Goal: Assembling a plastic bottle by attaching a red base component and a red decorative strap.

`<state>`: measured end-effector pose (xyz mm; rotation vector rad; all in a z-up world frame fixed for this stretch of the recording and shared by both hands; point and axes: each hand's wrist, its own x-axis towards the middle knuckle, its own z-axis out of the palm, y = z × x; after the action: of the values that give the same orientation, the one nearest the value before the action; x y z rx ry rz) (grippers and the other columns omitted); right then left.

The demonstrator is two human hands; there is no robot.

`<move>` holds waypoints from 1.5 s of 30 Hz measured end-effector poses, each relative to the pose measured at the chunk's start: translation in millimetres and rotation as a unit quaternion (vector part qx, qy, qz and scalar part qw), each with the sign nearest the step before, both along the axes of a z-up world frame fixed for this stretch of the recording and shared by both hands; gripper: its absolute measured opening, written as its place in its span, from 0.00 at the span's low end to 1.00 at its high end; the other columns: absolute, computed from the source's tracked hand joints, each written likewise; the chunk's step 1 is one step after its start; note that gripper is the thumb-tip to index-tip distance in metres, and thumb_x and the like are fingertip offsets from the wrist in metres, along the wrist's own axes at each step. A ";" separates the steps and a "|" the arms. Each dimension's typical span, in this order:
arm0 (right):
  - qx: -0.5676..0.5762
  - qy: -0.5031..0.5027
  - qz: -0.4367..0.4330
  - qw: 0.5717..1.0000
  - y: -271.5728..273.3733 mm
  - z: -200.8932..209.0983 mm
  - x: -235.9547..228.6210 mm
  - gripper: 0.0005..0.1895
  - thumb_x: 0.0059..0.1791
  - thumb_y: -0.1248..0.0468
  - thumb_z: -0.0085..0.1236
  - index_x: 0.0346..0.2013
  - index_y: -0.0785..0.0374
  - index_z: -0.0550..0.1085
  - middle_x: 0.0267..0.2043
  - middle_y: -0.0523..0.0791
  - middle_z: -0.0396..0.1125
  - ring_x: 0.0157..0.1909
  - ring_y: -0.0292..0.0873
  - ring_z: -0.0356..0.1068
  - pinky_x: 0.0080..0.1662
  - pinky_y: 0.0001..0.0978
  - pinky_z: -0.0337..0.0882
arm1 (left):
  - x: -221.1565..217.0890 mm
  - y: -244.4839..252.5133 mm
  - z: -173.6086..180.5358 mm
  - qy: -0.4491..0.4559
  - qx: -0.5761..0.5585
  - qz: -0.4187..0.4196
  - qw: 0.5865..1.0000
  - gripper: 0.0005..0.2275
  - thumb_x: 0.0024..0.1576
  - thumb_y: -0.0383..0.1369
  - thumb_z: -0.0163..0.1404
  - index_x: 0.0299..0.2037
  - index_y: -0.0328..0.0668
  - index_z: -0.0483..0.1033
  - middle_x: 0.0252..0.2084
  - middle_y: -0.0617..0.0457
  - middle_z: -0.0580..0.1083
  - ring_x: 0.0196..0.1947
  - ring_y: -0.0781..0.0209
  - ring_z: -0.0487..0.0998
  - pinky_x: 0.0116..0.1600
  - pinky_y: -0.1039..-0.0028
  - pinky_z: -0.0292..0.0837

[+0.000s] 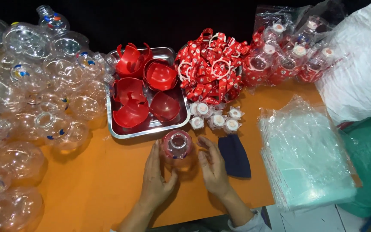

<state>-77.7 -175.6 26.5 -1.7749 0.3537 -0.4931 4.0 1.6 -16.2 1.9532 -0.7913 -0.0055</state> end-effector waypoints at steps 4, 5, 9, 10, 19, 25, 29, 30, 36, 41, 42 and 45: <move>-0.111 -0.008 -0.001 0.994 -27.5 28.0 -0.5 0.22 0.55 0.55 0.46 0.59 0.65 0.70 0.57 0.50 0.68 0.60 0.47 0.70 0.59 0.39 0.69 | -0.3 -0.3 -1.8 -0.006 -0.009 -0.004 1.000 0.40 0.52 0.31 0.55 0.74 0.34 0.45 0.75 0.39 0.55 0.75 0.41 0.56 0.74 0.55 0.54; -0.130 0.016 0.003 0.991 -33.0 39.0 0.6 0.22 0.55 0.55 0.47 0.58 0.64 0.71 0.57 0.50 0.69 0.59 0.48 0.71 0.57 0.39 0.71 | -0.6 -0.6 -1.2 -0.003 -0.004 -0.005 1.000 0.40 0.52 0.32 0.55 0.74 0.34 0.45 0.76 0.39 0.55 0.75 0.42 0.56 0.74 0.55 0.54; -0.188 0.051 0.000 0.981 -59.3 56.9 11.0 0.18 0.53 0.59 0.53 0.54 0.66 0.73 0.47 0.49 0.72 0.48 0.44 0.74 0.48 0.33 0.76 | -1.5 -1.0 1.9 -0.010 0.005 -0.002 1.000 0.40 0.52 0.33 0.54 0.75 0.35 0.45 0.76 0.41 0.55 0.75 0.43 0.56 0.74 0.54 0.54; -0.189 0.049 0.001 0.981 -65.5 62.9 15.9 0.18 0.53 0.59 0.53 0.54 0.66 0.73 0.47 0.49 0.72 0.48 0.44 0.74 0.48 0.33 0.76 | -0.9 -0.6 1.3 -0.012 0.004 -0.001 1.000 0.40 0.52 0.33 0.54 0.75 0.35 0.45 0.76 0.41 0.55 0.75 0.43 0.56 0.74 0.54 0.54; -0.286 0.128 -0.037 0.949 -133.7 78.3 78.9 0.18 0.50 0.57 0.58 0.50 0.64 0.76 0.42 0.47 0.76 0.41 0.43 0.75 0.44 0.37 0.74 | -1.5 1.6 0.7 -0.016 0.007 -0.026 1.000 0.38 0.53 0.33 0.56 0.75 0.42 0.50 0.73 0.42 0.61 0.72 0.42 0.61 0.72 0.53 0.57; -0.256 0.256 -0.083 0.928 -151.5 96.5 121.5 0.21 0.53 0.53 0.55 0.53 0.66 0.73 0.40 0.49 0.74 0.36 0.45 0.73 0.42 0.42 0.73 | 1.4 0.3 -9.2 -0.021 -0.014 -0.012 1.000 0.40 0.50 0.31 0.55 0.74 0.34 0.47 0.74 0.43 0.60 0.72 0.44 0.62 0.71 0.55 0.58; -0.311 0.224 -0.122 0.916 -175.2 76.8 145.8 0.22 0.51 0.52 0.57 0.51 0.66 0.75 0.45 0.51 0.74 0.40 0.51 0.73 0.44 0.47 0.71 | 3.2 0.3 -15.5 -0.020 -0.017 -0.010 1.000 0.40 0.50 0.28 0.55 0.74 0.33 0.48 0.74 0.42 0.59 0.72 0.45 0.61 0.72 0.56 0.57; -0.317 0.227 -0.132 0.911 -176.6 74.9 149.5 0.19 0.52 0.53 0.57 0.47 0.66 0.75 0.38 0.50 0.73 0.36 0.49 0.72 0.39 0.46 0.71 | 2.2 0.9 -14.9 -0.015 -0.017 -0.010 1.000 0.39 0.51 0.27 0.55 0.74 0.33 0.48 0.74 0.43 0.60 0.72 0.46 0.61 0.72 0.57 0.58; -0.293 0.305 -0.189 0.886 -181.5 67.9 172.6 0.22 0.55 0.45 0.56 0.34 0.62 0.74 0.34 0.48 0.71 0.36 0.50 0.71 0.37 0.48 0.71 | 1.9 0.3 -11.8 -0.002 -0.015 0.004 1.000 0.38 0.49 0.27 0.52 0.73 0.35 0.51 0.72 0.43 0.63 0.70 0.46 0.65 0.70 0.58 0.60; -0.224 0.291 -0.195 0.909 -187.1 55.7 185.3 0.18 0.55 0.53 0.59 0.26 0.59 0.72 0.26 0.44 0.68 0.28 0.43 0.66 0.33 0.40 0.68 | 1.0 -0.2 -9.7 0.002 -0.007 0.005 1.000 0.37 0.49 0.27 0.52 0.72 0.35 0.52 0.71 0.43 0.64 0.69 0.46 0.66 0.70 0.57 0.61; -0.187 0.269 -0.205 0.922 -187.0 57.3 187.6 0.13 0.54 0.59 0.60 0.26 0.58 0.72 0.27 0.42 0.68 0.29 0.41 0.65 0.34 0.38 0.68 | 1.2 -0.8 -8.1 0.004 -0.005 0.009 1.000 0.37 0.48 0.26 0.52 0.72 0.36 0.53 0.71 0.44 0.64 0.68 0.47 0.66 0.70 0.58 0.61; -0.110 0.148 -0.213 0.959 -190.4 58.1 188.1 0.09 0.54 0.64 0.58 0.29 0.57 0.73 0.24 0.39 0.64 0.26 0.35 0.62 0.34 0.31 0.70 | 1.2 -1.3 -9.3 0.009 -0.009 0.010 1.000 0.37 0.48 0.27 0.52 0.72 0.37 0.53 0.71 0.45 0.64 0.68 0.47 0.66 0.70 0.58 0.60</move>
<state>110.4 -366.1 84.6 -1.9999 0.9361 -0.5847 5.2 0.3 -25.5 1.9421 -0.7578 -0.0043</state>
